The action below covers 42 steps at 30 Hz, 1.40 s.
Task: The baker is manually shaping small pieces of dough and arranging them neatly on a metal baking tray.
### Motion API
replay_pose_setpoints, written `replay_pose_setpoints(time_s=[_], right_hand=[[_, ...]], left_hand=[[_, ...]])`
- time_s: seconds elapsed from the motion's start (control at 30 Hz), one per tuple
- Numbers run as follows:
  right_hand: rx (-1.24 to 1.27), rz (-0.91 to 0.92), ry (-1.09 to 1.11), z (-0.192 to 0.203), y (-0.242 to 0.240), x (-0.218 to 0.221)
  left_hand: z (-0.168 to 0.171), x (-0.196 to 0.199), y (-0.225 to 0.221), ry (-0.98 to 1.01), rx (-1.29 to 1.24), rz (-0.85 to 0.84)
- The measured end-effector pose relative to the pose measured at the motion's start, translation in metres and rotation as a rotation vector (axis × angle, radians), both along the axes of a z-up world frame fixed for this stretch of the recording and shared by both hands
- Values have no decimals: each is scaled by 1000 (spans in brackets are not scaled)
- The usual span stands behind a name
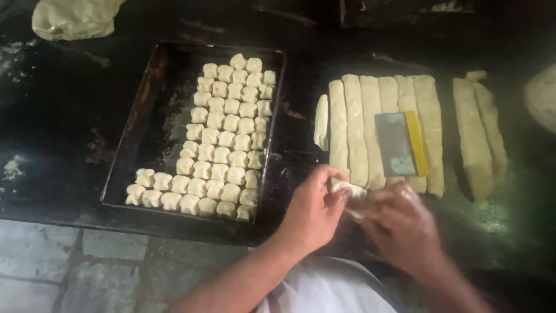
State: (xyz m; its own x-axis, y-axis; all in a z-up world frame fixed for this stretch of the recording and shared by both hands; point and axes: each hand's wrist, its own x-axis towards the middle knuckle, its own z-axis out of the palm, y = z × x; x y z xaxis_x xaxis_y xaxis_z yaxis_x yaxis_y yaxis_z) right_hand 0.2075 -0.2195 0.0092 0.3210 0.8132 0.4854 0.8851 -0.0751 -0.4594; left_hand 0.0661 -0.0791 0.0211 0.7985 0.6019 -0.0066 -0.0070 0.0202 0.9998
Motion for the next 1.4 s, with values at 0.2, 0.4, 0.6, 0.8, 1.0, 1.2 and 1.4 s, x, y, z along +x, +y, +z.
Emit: replay_pose_setpoints(time_s=[0.2, 0.4, 0.6, 0.8, 1.0, 1.2, 1.4], right_hand=[[-94, -31, 724, 8, 8, 16], [-278, -26, 1122, 0, 11, 33], [-43, 18, 215, 2, 24, -7], [170, 168, -115, -44, 35, -21], [-97, 117, -70, -18, 110, -6], [-344, -56, -346, -34, 161, 20], [-950, 234, -26, -8, 160, 35]], left_hand=[[12, -8, -1, -6, 91, -103], [6, -20, 6, 30, -1, -123], [-10, -25, 9, 154, -66, -115], [-19, -42, 28, 39, -485, -9], [-32, -63, 52, -9, -336, 172], [-36, -69, 68, -38, -335, 179], [-34, -64, 72, -112, -251, 192]])
